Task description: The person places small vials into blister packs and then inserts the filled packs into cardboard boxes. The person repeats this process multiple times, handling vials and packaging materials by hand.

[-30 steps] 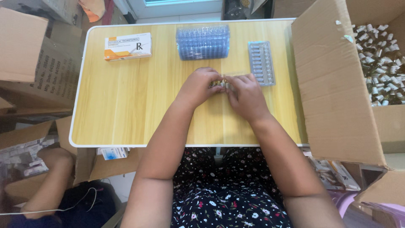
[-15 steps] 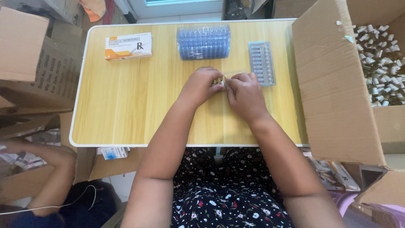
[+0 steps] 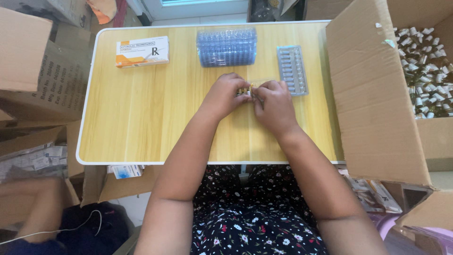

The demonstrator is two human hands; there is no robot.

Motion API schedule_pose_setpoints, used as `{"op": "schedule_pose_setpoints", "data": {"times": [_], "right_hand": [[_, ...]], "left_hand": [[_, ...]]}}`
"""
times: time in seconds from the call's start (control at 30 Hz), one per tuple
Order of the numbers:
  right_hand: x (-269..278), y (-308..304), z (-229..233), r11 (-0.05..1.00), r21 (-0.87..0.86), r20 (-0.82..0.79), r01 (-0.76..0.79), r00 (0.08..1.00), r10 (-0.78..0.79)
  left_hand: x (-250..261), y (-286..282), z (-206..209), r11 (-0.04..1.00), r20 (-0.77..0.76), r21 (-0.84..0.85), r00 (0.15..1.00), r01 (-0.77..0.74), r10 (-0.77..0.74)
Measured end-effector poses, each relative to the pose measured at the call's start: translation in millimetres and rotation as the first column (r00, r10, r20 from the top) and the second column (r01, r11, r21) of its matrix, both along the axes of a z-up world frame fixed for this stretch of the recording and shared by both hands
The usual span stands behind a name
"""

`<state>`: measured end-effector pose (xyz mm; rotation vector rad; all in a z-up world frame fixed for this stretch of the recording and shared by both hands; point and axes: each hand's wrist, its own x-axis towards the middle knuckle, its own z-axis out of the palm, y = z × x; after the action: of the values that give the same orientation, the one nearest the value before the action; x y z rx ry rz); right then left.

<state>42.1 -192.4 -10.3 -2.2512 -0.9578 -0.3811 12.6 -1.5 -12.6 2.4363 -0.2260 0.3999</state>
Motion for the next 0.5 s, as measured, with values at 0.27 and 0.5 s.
{"op": "schedule_pose_setpoints", "data": {"times": [0.27, 0.5], "right_hand": [[-3.8, 0.5, 1.4, 1.000, 0.028, 0.025, 0.000, 1.000, -0.001], [-2.5, -0.6, -2.7, 0.999, 0.025, 0.099, -0.046, 0.994, 0.043]], "left_hand": [[-0.3, -1.3, -2.0, 1.000, 0.005, -0.004, 1.000, -0.007, 0.007], [3.6, 1.8, -9.5, 1.000, 0.017, 0.005, 1.000, 0.003, -0.003]]}}
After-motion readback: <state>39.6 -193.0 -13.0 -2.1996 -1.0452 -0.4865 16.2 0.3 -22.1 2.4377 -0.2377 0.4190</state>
